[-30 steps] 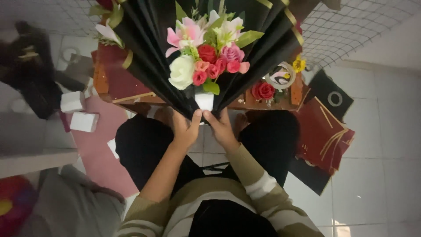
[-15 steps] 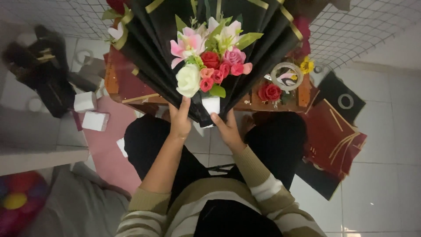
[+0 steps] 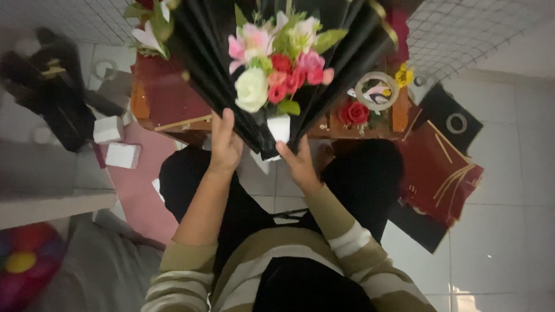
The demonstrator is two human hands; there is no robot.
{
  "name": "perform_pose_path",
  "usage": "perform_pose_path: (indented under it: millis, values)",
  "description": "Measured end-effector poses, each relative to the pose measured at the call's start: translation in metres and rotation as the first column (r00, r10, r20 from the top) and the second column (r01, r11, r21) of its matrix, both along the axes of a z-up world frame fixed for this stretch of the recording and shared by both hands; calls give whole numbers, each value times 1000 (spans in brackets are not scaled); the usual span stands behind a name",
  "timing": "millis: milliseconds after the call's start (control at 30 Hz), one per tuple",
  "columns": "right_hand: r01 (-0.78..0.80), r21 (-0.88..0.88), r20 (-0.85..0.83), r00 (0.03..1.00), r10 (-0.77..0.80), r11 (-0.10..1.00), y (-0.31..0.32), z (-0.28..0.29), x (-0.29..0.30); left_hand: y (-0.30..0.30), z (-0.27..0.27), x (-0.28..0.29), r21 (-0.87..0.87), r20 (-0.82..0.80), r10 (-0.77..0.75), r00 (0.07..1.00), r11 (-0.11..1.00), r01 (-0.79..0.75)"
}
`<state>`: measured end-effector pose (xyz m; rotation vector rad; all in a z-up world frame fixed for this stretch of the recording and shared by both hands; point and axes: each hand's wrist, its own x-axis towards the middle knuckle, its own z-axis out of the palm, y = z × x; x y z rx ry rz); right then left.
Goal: Wrapping a small bouquet of flowers with black decorative paper and securing it with tape.
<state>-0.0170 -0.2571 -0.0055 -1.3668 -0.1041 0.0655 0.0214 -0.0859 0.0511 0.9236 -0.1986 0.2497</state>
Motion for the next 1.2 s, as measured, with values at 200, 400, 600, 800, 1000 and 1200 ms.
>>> perform_pose_path:
  millis: [200,400,600,800,1000,1200]
  values:
    - [24,-11,20,1000,-24,1000,-2,4,9,-15,-31,-16,85,-168,-193,967,974,209]
    - [32,-60,123,992,-25,998,7,31,7,-16,-55,-28,248,-206,-169,964,944,218]
    - [55,-61,172,984,-43,997,13,18,7,-8,-59,-26,299,-179,-176,968,928,224]
    - [35,-2,217,976,-34,999,23,29,5,1,-96,-24,330,-194,-208,959,907,263]
    - [61,15,244,968,-62,998,28,31,2,0,-115,-22,278,-212,-207,955,924,262]
    - [50,47,233,971,-60,998,23,18,0,-1,-135,-28,221,-293,-260,920,918,330]
